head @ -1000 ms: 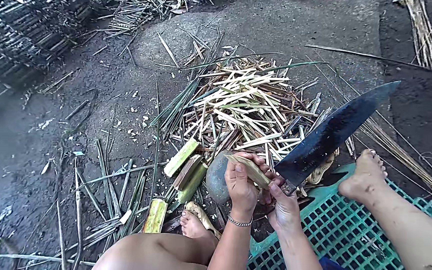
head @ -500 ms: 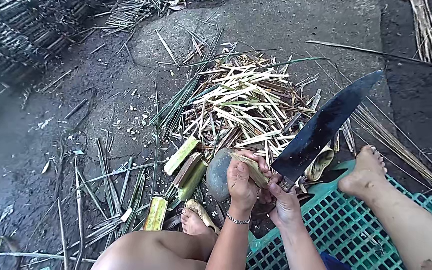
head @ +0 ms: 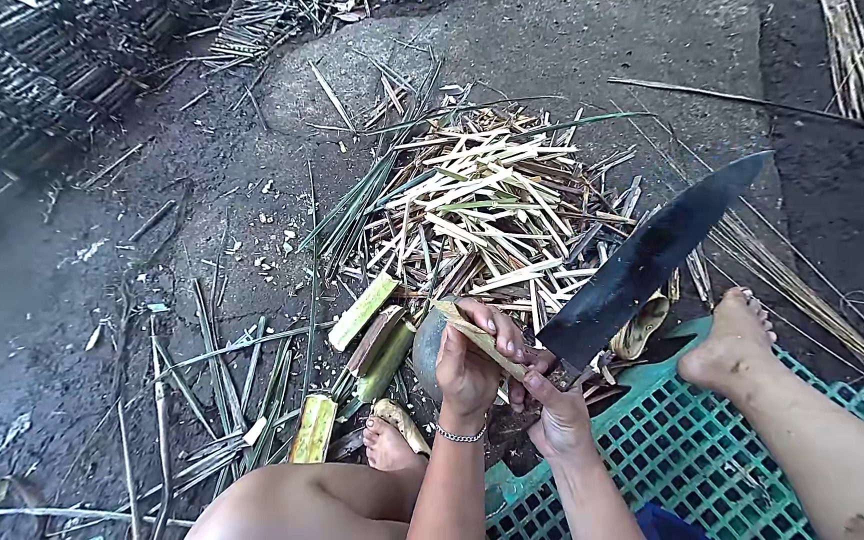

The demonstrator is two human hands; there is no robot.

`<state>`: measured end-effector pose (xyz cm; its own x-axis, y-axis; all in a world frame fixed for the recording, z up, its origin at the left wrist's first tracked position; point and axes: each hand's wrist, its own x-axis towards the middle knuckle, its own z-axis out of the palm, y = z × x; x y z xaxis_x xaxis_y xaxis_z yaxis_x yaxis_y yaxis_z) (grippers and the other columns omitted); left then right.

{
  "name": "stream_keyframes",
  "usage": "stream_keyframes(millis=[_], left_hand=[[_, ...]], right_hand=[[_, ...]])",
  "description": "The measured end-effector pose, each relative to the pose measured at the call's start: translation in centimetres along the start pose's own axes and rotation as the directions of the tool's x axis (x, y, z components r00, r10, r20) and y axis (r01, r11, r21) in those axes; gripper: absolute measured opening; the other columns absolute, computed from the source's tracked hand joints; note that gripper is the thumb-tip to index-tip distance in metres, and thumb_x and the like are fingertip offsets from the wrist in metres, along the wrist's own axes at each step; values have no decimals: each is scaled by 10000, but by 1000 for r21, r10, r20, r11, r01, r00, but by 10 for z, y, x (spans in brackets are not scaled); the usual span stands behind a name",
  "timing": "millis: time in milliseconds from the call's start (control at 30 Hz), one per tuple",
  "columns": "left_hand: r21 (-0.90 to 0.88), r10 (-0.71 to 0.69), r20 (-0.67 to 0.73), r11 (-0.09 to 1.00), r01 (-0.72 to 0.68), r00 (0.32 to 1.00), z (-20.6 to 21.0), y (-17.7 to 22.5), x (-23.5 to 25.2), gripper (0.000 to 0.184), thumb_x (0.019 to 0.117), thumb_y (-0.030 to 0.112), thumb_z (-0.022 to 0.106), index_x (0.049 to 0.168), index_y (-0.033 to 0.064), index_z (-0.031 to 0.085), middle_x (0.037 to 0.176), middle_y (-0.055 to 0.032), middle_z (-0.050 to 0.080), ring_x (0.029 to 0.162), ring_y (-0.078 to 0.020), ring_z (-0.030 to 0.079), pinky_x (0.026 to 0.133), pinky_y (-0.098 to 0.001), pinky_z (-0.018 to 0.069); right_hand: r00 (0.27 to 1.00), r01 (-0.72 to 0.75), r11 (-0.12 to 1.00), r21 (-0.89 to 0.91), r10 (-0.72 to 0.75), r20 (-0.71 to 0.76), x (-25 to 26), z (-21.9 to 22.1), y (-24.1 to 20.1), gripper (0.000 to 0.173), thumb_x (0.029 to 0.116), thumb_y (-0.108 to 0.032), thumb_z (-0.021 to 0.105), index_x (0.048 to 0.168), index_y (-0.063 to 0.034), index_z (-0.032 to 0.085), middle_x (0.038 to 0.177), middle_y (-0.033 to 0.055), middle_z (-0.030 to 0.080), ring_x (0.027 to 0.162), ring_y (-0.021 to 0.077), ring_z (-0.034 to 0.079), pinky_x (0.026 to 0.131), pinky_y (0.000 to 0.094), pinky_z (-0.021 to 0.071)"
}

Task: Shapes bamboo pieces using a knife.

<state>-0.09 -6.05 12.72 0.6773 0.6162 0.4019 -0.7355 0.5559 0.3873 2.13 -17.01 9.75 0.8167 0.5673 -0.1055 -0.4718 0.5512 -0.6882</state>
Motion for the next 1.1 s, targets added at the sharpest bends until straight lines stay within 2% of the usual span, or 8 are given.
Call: stream_keyframes(millis=[267, 367, 500, 600, 700, 833, 967, 1100], left_hand=[[165, 41, -94, 986, -25, 995, 4, -8, -1, 432, 949, 620, 563, 1055, 220, 686, 862, 36, 677, 790, -91, 667, 750, -257, 568], [318, 111, -196, 947, -44, 974, 3, -10, -2, 366, 952, 612, 574, 1039, 263, 643, 861, 96, 631, 797, -33, 620, 748, -211, 530], [598, 179, -198, 801, -26, 964, -5, 0, 0, 175, 1014, 396, 605, 1117, 256, 624, 962, 147, 639, 879, 38, 615, 783, -167, 534], [719, 173, -179, 694, 9, 969, -21, 11, 2, 129, 959, 151, 676, 1087, 143, 661, 922, 100, 684, 749, 38, 601, 674, -162, 515], [911, 282, -151, 412, 23, 947, -52, 11, 1, 168, 838, 9, 758, 999, 17, 710, 861, 28, 703, 684, 13, 595, 653, -178, 524], [970, 282, -231, 136, 199, 931, -102, -8, -13, 155, 826, 40, 783, 957, -20, 727, 866, -48, 712, 676, -28, 594, 671, -207, 515], [930, 141, -367, 56, 363, 919, -140, -29, -43, 174, 869, 40, 734, 1037, -7, 744, 984, -104, 746, 820, -113, 673, 777, -296, 542], [936, 160, -352, 75, 344, 922, -140, -41, -57, 173, 853, -47, 687, 1012, -35, 754, 1028, -130, 764, 988, -154, 722, 927, -318, 552]], right_hand=[[988, 8, 1000, -2, -8, -151, -1, 6, 3, 241, 733, -147, 892, 849, -116, 684, 851, 73, 757, 550, 71, 651, 493, 208, 551], [988, -2, 1000, 4, 2, -154, 2, 5, 3, 190, 777, -117, 847, 870, -97, 683, 937, 86, 766, 546, 64, 642, 482, 199, 539], [976, -35, 998, 47, 45, -215, 5, 8, 3, 99, 838, -21, 723, 860, -96, 661, 897, 57, 742, 515, 55, 610, 468, 196, 534], [952, -71, 993, -99, 38, -304, 11, 2, 8, 70, 966, -38, 550, 960, -47, 618, 781, 34, 694, 484, 58, 584, 466, 203, 540], [904, -217, 888, -406, 25, -427, 20, -15, 9, 359, 1127, -244, 365, 935, -27, 576, 655, -3, 596, 416, 57, 508, 417, 208, 502], [877, -368, 802, -470, 132, -462, 19, -27, 16, 592, 1137, -399, 166, 840, -47, 536, 513, -15, 513, 380, 67, 492, 394, 220, 469], [925, -335, 734, -591, 137, -355, 15, -25, 27, 547, 1138, -324, 193, 846, -38, 555, 531, -34, 505, 393, 53, 484, 418, 218, 478], [963, -260, 621, -739, 113, -243, 19, -19, 32, 510, 1133, -284, 260, 838, -29, 588, 562, -52, 486, 414, 23, 457, 434, 199, 451]])
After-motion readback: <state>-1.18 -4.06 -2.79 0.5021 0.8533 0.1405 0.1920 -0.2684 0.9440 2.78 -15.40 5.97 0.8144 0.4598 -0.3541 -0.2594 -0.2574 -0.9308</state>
